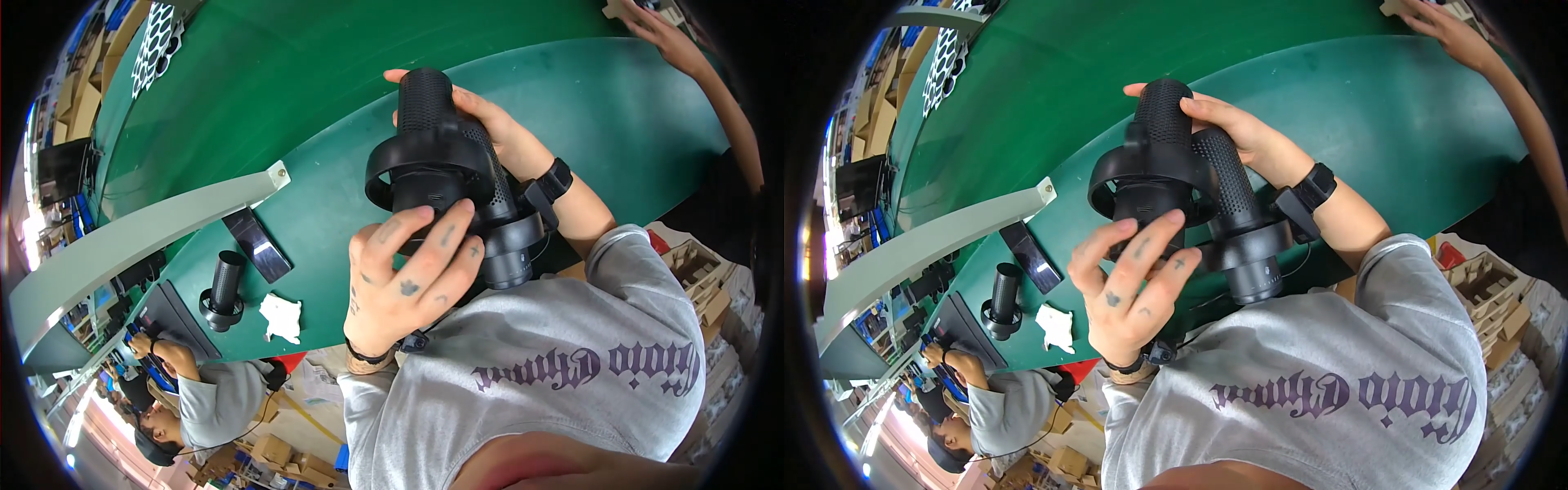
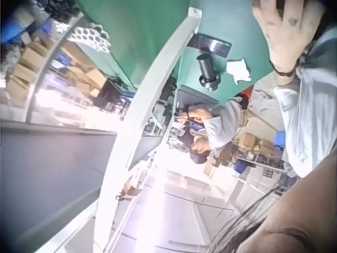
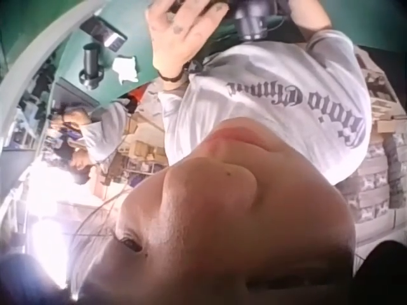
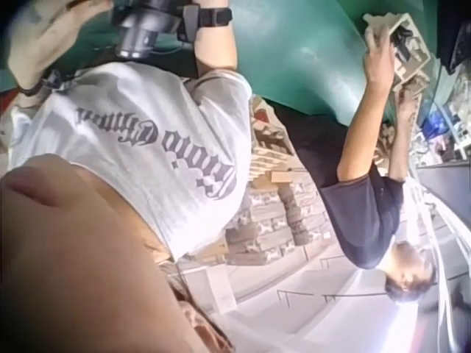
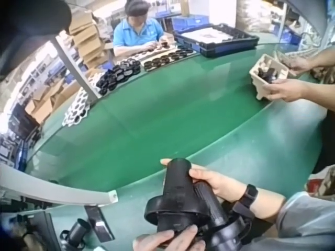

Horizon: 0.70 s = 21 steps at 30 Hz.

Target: The person picks up a microphone and a shock mount, fits the microphone into the mount, and rotates it by hand. After pressing on the mount's elastic bands and turning the assembly over, the person sets the completed unit back onto the table.

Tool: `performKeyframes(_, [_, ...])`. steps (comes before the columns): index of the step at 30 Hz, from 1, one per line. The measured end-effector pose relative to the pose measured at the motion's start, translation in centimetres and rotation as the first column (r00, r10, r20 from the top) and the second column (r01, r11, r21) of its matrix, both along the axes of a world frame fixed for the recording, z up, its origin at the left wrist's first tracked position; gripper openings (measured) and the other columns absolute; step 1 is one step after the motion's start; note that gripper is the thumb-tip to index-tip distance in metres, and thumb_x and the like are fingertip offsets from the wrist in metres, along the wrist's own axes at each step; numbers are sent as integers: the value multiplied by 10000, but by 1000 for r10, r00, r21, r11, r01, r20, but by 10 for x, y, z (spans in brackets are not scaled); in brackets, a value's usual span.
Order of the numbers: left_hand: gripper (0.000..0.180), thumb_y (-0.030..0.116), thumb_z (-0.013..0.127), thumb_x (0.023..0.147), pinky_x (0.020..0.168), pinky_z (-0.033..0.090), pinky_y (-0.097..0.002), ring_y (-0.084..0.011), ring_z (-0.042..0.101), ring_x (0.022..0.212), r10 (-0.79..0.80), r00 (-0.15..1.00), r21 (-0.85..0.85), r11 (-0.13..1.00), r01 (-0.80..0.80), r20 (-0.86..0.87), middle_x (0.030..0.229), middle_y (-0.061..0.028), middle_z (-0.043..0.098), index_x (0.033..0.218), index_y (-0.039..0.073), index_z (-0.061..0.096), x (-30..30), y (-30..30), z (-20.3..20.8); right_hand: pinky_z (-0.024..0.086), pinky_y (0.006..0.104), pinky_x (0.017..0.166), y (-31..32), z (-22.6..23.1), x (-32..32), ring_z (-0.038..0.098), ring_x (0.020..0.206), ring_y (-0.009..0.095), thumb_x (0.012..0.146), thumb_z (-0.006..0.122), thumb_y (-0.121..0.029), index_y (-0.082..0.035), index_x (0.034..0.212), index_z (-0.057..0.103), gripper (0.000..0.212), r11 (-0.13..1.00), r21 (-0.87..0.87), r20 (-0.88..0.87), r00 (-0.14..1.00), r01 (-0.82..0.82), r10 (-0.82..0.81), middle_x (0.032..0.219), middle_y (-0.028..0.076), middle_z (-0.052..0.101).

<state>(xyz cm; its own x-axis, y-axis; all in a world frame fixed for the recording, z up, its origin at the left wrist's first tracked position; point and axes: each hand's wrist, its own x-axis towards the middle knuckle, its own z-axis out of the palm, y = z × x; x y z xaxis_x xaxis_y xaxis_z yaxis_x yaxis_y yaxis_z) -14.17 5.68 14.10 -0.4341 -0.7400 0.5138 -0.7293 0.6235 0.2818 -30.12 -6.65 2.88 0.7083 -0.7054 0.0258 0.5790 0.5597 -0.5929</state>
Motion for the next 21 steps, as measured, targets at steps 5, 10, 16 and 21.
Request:
performKeyframes(5, [439, -74, 629, 493, 788, 444, -347, -288, 510, 971, 113, 969, 15, 993, -113, -222, 1103, -79, 638, 881, 126, 674, 9, 0, -11, 508, 283, 897, -5, -6, 0, 618, 1012, 155, 872, 581, -500, -28, 1439, 288, 794, 999, -8, -20, 999, -50, 49, 1101, 91, 608])
performKeyframes(10, [547, -70, 673, 510, 766, 445, -324, -275, 509, 976, 196, 920, 130, 978, -161, -339, 1168, -83, 604, 1013, 146, 679, 12, 6, -20, 514, 283, 889, -7, -10, -2, 619, 1023, 153, 934, 495, -477, -19, 1367, 403, 638, 997, -11, -119, 990, -78, 76, 1134, 102, 610])
performKeyframes(16, [547, -61, 749, 526, 655, 468, -298, -275, 503, 1000, 316, 843, 241, 943, -230, -435, 1174, -94, 583, 1033, 126, 660, 11, 10, -23, 509, 304, 903, -5, -19, -3, 614, 1055, 166, 967, 455, -452, -17, 1315, 479, 557, 998, 66, -204, 978, -24, 37, 1222, 124, 591])
performKeyframes(21, [606, 13, 823, 556, 600, 460, -253, -201, 545, 1003, 287, 891, 190, 954, -232, -352, 1196, -131, 544, 1103, 81, 573, 17, 10, -24, 531, 236, 546, -1, -12, 4, 637, 657, 125, 945, 510, -467, -20, 1025, 562, 456, 984, 168, -224, 974, 68, -29, 855, 70, 652])
